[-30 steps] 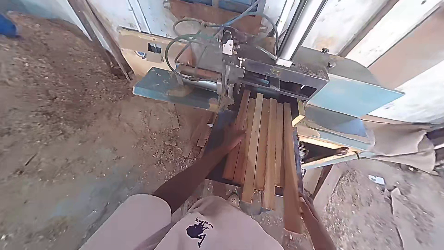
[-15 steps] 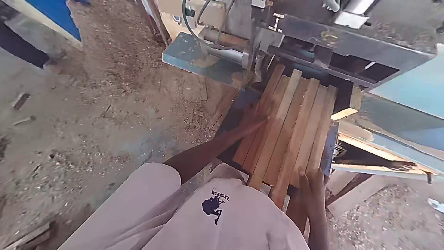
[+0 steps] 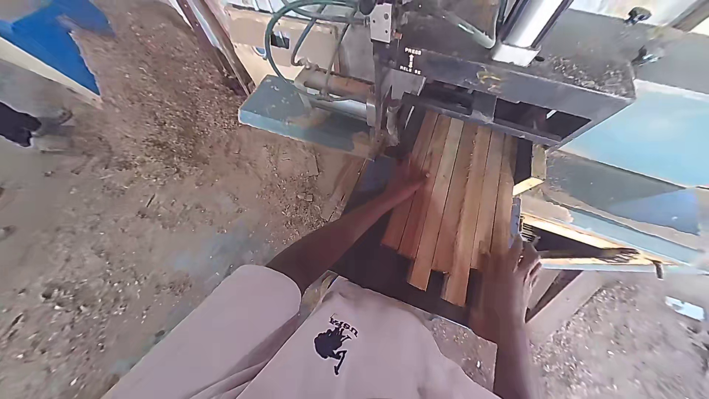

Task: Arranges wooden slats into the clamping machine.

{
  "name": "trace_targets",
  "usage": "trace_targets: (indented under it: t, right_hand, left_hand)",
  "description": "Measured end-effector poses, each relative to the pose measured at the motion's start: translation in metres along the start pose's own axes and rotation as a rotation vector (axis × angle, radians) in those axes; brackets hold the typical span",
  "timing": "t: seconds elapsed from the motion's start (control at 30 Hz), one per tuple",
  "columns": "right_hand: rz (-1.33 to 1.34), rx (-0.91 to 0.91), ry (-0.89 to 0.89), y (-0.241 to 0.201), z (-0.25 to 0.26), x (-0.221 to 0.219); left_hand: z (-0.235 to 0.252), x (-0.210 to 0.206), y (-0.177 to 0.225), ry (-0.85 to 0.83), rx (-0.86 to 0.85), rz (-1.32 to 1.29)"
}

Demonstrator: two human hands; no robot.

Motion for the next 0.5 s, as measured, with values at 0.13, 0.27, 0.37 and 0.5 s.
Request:
trace_targets:
  t: [0.13,0.27,0.37,0.5]
  right_hand:
    - [0.160,0.312,0.123,-0.114,-0.025,-0.002]
    - [-0.055,0.452,0.098,-0.161,-0.035,-0.067]
    - [-0.248,0.421,-0.074,-0.163,-0.036,-0.092]
    - [-0.331,0.401,-0.162,-0.167,-0.059,-0.095]
  left_hand:
    - [0.010,-0.004,-0.013,-0.009,-0.010,-0.182]
    - [0.013,-0.007,-0.013,-0.021,-0.014,-0.208]
    - [0.013,-0.003,-0.011,-0.001,-0.034,-0.216]
    - [0.009,-0.002,-0.010,-0.027,0.002,-0.173]
Point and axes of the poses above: each hand's wrist, its own z-axis towards the middle knuckle, its own x-axis out of the back of the hand, y = z × x, the point moved 9 cm from there along z, towards the middle knuckle, and after that the axes turned 13 degrees about x, right-handed, at the moved point
